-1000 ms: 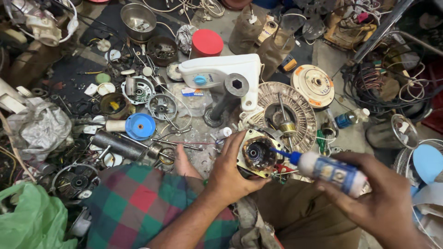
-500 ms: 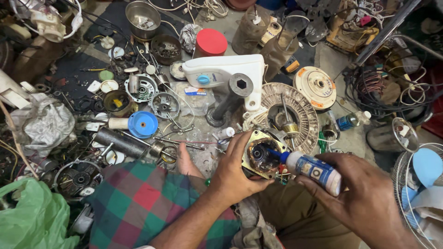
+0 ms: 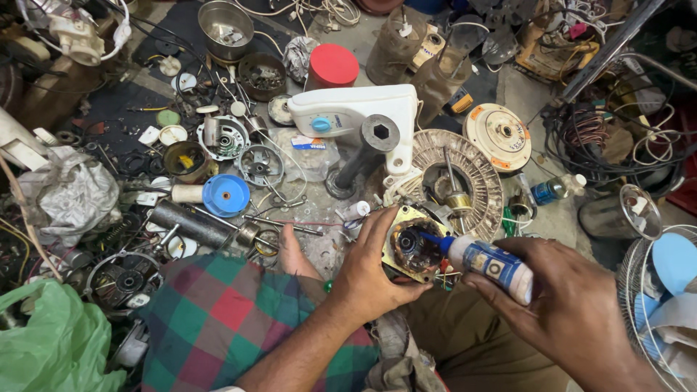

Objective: The person sits on the floor of a cluttered repair workshop and disassembles a mixer/blender motor unit. They use a screwdriver to unscrew the housing, pull apart the motor and gears, wipe parts with a cloth, apply oil from a bottle to the mechanism, and handle pliers and other components while reworking the assembly.

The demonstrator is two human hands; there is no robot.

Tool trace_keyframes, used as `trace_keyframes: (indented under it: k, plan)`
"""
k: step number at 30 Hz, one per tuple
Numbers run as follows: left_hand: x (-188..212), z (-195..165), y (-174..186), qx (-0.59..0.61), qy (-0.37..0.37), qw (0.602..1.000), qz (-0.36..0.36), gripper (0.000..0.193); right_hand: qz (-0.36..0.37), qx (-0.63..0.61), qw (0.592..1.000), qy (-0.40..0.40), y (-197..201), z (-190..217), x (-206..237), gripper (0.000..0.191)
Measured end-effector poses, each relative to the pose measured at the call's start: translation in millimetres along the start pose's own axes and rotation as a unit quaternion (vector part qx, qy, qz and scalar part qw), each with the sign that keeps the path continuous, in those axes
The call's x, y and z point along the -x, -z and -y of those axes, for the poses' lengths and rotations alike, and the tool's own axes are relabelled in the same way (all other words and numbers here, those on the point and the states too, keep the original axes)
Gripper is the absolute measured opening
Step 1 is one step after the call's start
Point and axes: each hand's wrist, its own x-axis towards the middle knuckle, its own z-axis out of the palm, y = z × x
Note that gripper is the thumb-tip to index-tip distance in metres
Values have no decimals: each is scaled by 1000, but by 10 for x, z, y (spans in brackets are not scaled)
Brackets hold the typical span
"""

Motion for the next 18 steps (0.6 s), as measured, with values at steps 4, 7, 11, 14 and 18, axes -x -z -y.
trace_keyframes:
  k: [4, 7, 11, 14, 18]
  plan:
    - [-5, -14, 6, 5, 4, 1000, 2, 110, 13, -2, 1000, -14, -17, 11, -28, 46]
    - [-4, -18, 14, 7, 10, 1000, 6, 109, 25, 1, 999, -21, -25, 22, -43, 49]
    - [-6, -12, 10, 3, 8, 1000, 6, 110, 31, 1, 999, -15, -36, 30, -50, 52]
    - [-2, -1, 5, 2, -1, 1000, 1, 110, 41, 1, 999, -28, -37, 26, -45, 51]
    - [0, 13, -4, 3, -6, 1000, -1, 110, 22, -7, 1000, 14, -38, 15, -35, 47]
